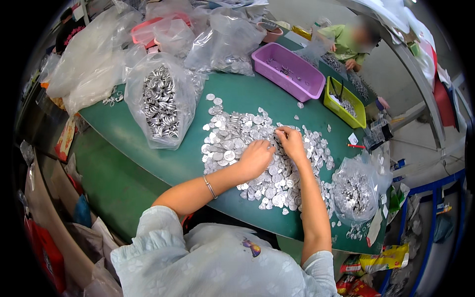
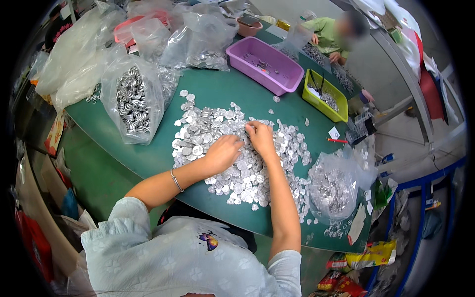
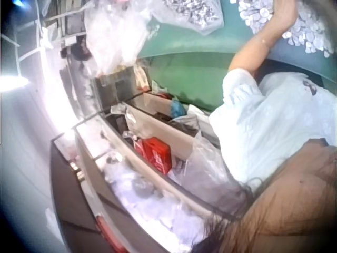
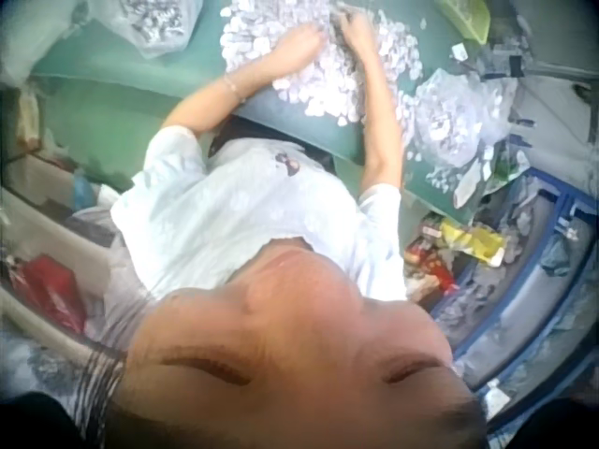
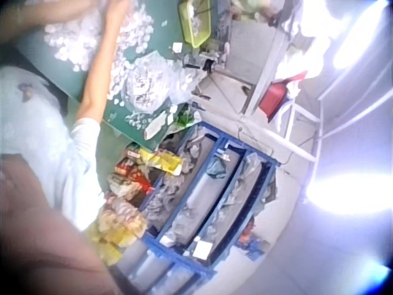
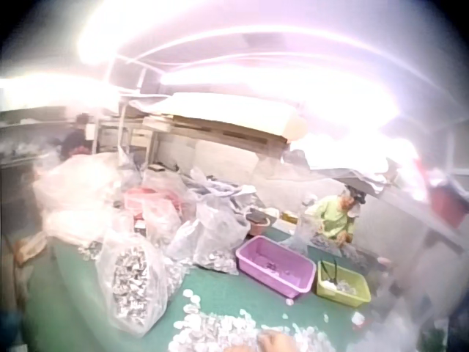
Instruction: The person sorts a large pile of small, silver-colored metal discs on a green table. They pick up the discs by hand, inspect them, and place them into clear plastic bags or piles.
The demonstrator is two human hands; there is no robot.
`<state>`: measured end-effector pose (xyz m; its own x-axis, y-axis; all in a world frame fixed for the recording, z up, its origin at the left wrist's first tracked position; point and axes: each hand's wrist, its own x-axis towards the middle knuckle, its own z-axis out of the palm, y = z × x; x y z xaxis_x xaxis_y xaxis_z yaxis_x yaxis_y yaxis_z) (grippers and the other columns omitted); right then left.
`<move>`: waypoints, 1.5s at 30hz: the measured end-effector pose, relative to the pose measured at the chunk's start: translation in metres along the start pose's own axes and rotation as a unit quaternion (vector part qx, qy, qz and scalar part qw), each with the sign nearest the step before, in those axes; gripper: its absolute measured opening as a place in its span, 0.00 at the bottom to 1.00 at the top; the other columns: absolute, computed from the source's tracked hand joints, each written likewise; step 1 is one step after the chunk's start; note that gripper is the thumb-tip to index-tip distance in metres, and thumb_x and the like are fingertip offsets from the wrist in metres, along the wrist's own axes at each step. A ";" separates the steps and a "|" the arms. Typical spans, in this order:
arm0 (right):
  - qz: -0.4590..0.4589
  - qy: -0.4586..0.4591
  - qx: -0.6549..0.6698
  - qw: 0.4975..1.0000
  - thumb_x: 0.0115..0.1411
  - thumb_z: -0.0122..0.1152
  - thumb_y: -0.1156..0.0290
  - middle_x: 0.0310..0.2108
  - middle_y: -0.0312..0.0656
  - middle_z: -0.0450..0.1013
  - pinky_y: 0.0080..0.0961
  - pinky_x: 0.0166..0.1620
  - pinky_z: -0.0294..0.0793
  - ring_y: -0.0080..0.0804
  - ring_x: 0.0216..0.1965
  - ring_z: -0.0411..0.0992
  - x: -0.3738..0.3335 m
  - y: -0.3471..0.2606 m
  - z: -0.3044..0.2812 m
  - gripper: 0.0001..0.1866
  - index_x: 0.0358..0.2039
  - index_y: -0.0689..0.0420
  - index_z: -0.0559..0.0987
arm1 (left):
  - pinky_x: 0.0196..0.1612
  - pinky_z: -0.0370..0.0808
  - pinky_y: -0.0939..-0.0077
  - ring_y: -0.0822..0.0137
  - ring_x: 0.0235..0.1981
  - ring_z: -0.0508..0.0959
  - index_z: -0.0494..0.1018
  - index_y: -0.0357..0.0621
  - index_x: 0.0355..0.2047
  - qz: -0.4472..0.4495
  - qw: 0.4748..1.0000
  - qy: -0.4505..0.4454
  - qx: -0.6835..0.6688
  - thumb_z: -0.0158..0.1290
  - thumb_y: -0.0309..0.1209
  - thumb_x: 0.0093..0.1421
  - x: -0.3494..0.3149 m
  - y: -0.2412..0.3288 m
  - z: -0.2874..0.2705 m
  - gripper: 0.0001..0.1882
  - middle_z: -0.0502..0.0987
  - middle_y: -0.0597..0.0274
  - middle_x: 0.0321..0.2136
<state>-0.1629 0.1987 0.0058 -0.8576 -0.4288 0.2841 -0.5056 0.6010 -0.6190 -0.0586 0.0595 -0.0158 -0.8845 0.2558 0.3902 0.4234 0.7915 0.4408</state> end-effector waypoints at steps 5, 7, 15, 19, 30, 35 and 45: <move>0.003 -0.007 -0.058 0.998 0.49 0.66 0.69 0.29 0.46 0.75 0.38 0.35 0.70 0.45 0.31 0.73 0.035 -0.029 0.019 0.13 0.36 0.57 0.80 | 0.56 0.60 0.55 0.49 0.52 0.63 0.72 0.38 0.42 0.007 0.999 -0.018 0.043 0.54 0.29 0.52 -0.003 0.009 0.007 0.16 0.66 0.48 0.48; -0.034 -0.023 -0.062 0.997 0.49 0.66 0.69 0.33 0.43 0.75 0.38 0.37 0.70 0.44 0.34 0.73 0.049 -0.036 0.028 0.13 0.37 0.56 0.80 | 0.57 0.59 0.54 0.49 0.53 0.63 0.71 0.37 0.42 0.002 0.999 -0.011 0.044 0.54 0.29 0.52 -0.003 0.011 0.006 0.16 0.66 0.47 0.48; -0.045 -0.161 -0.066 0.984 0.44 0.70 0.65 0.44 0.39 0.74 0.34 0.49 0.69 0.41 0.46 0.71 0.085 -0.039 0.056 0.21 0.41 0.53 0.79 | 0.60 0.54 0.48 0.47 0.57 0.59 0.69 0.34 0.45 0.003 0.997 -0.059 0.056 0.50 0.25 0.51 0.000 0.018 0.005 0.19 0.64 0.43 0.50; -0.055 -0.203 -0.037 0.977 0.46 0.68 0.70 0.45 0.39 0.74 0.34 0.49 0.69 0.41 0.46 0.71 0.088 -0.059 0.059 0.19 0.42 0.55 0.79 | 0.60 0.53 0.45 0.45 0.57 0.59 0.68 0.33 0.46 0.006 0.997 -0.058 0.047 0.49 0.23 0.49 -0.004 0.020 0.006 0.21 0.64 0.43 0.50; -0.156 -0.238 -0.007 0.959 0.47 0.65 0.75 0.41 0.40 0.75 0.32 0.44 0.71 0.41 0.42 0.73 0.081 -0.068 0.070 0.11 0.34 0.58 0.79 | 0.61 0.50 0.42 0.42 0.58 0.58 0.67 0.27 0.47 0.028 0.997 -0.072 0.005 0.50 0.22 0.47 -0.004 0.024 0.002 0.24 0.62 0.39 0.53; -0.155 -0.179 -0.068 0.969 0.49 0.63 0.73 0.35 0.42 0.75 0.36 0.40 0.72 0.45 0.37 0.74 0.073 -0.077 0.066 0.08 0.32 0.58 0.79 | 0.62 0.49 0.44 0.41 0.58 0.58 0.71 0.29 0.45 0.043 0.999 -0.023 -0.002 0.50 0.23 0.47 -0.006 0.019 0.016 0.22 0.62 0.39 0.53; 0.076 -0.073 0.212 0.971 0.56 0.60 0.74 0.26 0.37 0.73 0.24 0.30 0.69 0.25 0.26 0.69 0.033 -0.034 0.010 0.08 0.34 0.67 0.75 | 0.53 0.65 0.60 0.50 0.48 0.67 0.71 0.38 0.43 0.033 0.992 0.068 -0.105 0.52 0.25 0.53 0.000 0.019 0.004 0.16 0.67 0.51 0.44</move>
<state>-0.1736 0.1575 0.0288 -0.8807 -0.4671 0.0780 -0.2631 0.3456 -0.9008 -0.0511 0.0766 -0.0112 -0.8253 0.2144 0.5225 0.5233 0.6383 0.5646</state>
